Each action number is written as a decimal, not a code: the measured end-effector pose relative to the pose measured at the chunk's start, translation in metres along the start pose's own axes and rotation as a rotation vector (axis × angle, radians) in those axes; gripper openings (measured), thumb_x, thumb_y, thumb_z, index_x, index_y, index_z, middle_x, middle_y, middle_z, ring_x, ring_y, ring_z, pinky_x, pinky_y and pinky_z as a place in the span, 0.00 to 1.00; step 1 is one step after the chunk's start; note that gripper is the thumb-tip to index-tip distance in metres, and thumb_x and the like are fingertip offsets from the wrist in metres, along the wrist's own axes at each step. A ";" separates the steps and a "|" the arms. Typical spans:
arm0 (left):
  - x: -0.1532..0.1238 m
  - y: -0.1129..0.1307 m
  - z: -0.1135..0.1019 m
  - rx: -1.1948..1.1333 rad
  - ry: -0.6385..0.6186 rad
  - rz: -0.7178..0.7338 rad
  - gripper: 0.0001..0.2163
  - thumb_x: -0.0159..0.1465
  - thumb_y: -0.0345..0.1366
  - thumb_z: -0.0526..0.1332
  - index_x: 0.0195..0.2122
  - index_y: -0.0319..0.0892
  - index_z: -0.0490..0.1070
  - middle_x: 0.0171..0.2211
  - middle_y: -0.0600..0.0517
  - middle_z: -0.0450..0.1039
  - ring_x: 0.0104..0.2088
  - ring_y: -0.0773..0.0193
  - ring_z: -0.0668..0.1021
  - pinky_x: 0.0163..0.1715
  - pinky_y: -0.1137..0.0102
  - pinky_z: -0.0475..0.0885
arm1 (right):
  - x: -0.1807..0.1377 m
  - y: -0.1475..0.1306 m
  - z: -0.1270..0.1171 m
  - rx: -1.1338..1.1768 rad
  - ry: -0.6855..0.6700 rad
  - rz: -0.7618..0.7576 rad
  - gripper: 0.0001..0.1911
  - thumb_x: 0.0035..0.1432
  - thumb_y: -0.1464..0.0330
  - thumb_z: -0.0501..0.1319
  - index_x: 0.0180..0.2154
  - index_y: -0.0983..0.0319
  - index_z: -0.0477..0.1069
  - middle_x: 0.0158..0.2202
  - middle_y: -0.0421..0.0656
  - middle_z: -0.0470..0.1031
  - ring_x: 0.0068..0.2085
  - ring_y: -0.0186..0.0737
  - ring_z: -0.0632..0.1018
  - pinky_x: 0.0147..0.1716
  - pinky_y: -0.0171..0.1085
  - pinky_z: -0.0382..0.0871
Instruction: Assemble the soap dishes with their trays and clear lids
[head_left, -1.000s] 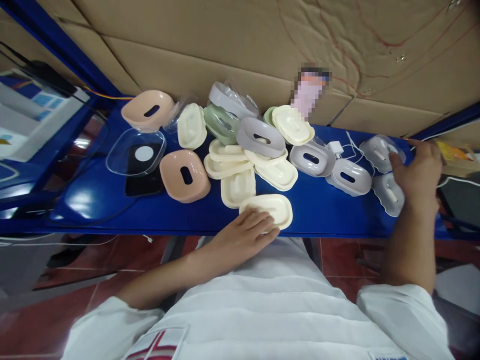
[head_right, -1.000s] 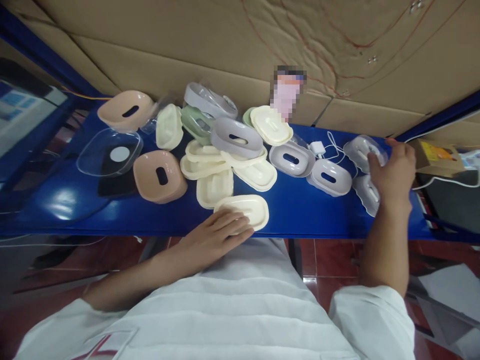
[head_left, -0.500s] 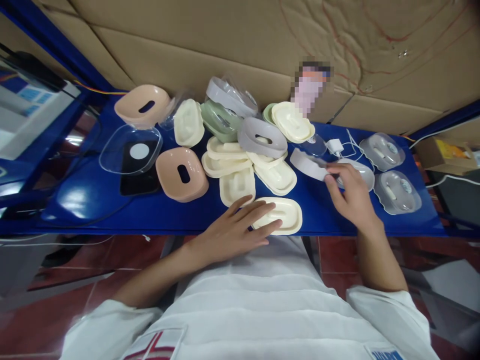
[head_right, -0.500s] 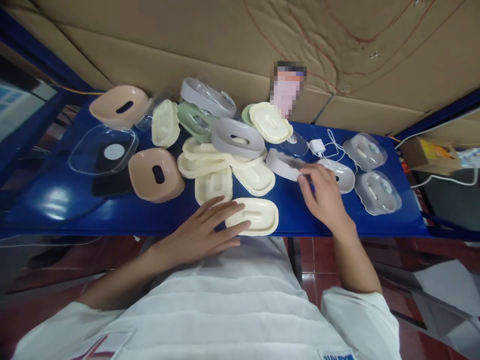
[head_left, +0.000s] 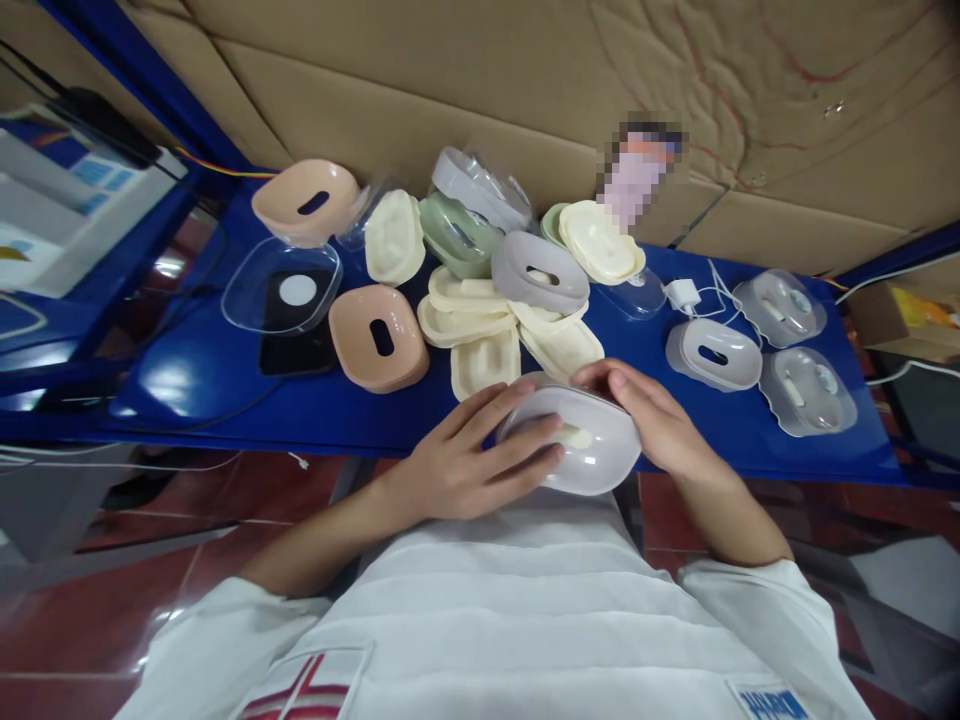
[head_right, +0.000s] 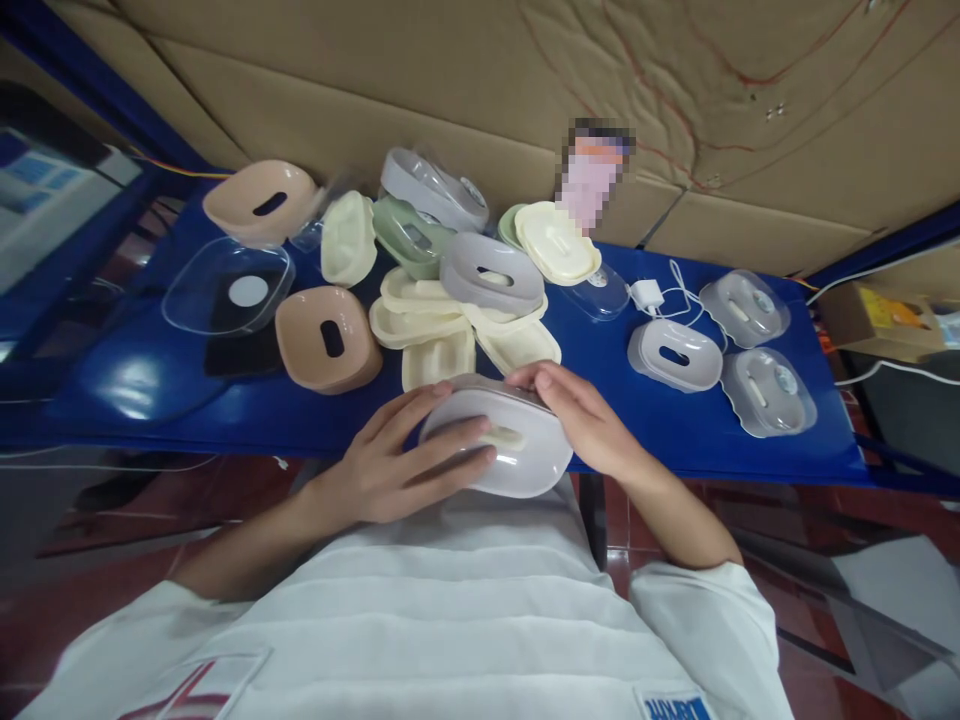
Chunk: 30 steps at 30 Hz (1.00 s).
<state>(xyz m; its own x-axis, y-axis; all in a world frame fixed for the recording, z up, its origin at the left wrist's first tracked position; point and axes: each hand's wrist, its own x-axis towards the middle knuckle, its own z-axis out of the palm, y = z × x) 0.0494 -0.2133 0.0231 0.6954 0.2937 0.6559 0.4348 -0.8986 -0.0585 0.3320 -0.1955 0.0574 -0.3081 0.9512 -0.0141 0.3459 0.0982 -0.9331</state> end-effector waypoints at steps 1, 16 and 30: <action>0.000 0.001 0.002 -0.033 0.004 -0.033 0.18 0.68 0.38 0.76 0.58 0.48 0.79 0.66 0.49 0.76 0.77 0.39 0.64 0.69 0.48 0.74 | -0.002 0.002 -0.001 -0.087 0.106 -0.093 0.25 0.78 0.46 0.52 0.54 0.55 0.78 0.50 0.46 0.82 0.44 0.44 0.82 0.43 0.41 0.79; 0.000 0.018 0.043 -0.140 -0.145 -0.285 0.18 0.74 0.49 0.69 0.58 0.45 0.79 0.60 0.45 0.82 0.68 0.39 0.76 0.66 0.45 0.72 | -0.051 0.052 0.011 -0.923 -0.063 -0.556 0.33 0.74 0.58 0.66 0.75 0.56 0.64 0.68 0.49 0.76 0.70 0.51 0.76 0.74 0.55 0.65; -0.014 0.014 0.040 -0.095 -0.155 -0.129 0.17 0.76 0.42 0.68 0.61 0.40 0.77 0.62 0.45 0.81 0.62 0.55 0.81 0.71 0.57 0.69 | -0.047 0.058 0.015 -0.880 -0.046 -0.690 0.32 0.73 0.64 0.66 0.74 0.56 0.65 0.68 0.48 0.76 0.71 0.49 0.75 0.77 0.60 0.63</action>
<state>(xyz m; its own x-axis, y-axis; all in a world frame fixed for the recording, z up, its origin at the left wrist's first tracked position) 0.0687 -0.2165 -0.0166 0.7206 0.4478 0.5293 0.4748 -0.8751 0.0940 0.3533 -0.2391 -0.0009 -0.7025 0.6030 0.3781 0.5888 0.7908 -0.1672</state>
